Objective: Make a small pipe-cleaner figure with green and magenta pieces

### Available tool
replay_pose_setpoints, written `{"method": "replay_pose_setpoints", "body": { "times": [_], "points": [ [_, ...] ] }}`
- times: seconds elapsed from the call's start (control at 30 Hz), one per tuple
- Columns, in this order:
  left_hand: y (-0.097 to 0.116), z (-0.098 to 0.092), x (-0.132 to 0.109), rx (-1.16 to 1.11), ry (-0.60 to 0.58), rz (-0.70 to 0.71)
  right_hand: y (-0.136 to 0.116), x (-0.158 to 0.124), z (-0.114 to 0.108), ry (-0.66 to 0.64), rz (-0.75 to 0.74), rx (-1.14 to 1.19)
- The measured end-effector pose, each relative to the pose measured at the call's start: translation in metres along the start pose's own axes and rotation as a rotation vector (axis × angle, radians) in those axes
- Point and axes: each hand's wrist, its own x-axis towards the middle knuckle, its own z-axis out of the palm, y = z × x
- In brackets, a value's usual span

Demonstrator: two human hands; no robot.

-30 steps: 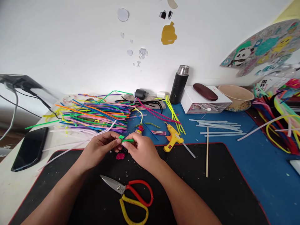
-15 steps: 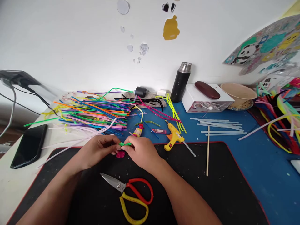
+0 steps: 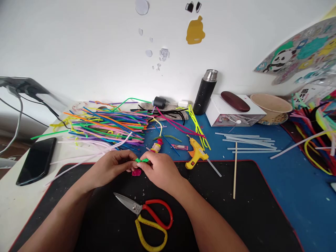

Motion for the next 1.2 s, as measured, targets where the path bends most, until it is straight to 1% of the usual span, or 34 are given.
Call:
{"method": "replay_pose_setpoints", "body": {
  "times": [0.2,0.4,0.5,0.6,0.73,0.83,1.03,1.2],
  "points": [
    [-0.001,0.001,0.001,0.129,0.011,0.036,0.002,0.001,0.001,-0.032,0.07,0.117],
    [0.001,0.002,0.002,0.237,-0.003,0.031,0.007,0.0,0.006,-0.06,0.1,0.201],
    [0.002,0.003,0.001,0.245,0.002,0.026,0.008,0.0,0.006,-0.065,0.102,0.236],
    [0.001,0.005,0.002,0.106,0.009,0.014,0.006,0.001,0.004,-0.035,0.12,0.315],
    [0.0,0.01,0.004,-0.267,-0.019,-0.023,0.004,0.002,0.002,0.036,0.14,0.488],
    [0.001,0.014,0.006,-0.446,-0.005,-0.06,0.003,0.003,0.002,0.06,0.155,0.558],
    [-0.001,0.019,0.009,-0.625,0.07,-0.099,0.003,0.004,0.004,0.1,0.163,0.6],
    [-0.001,0.022,0.01,-0.638,0.102,-0.078,0.003,0.004,0.003,0.092,0.153,0.598]
  ]
}}
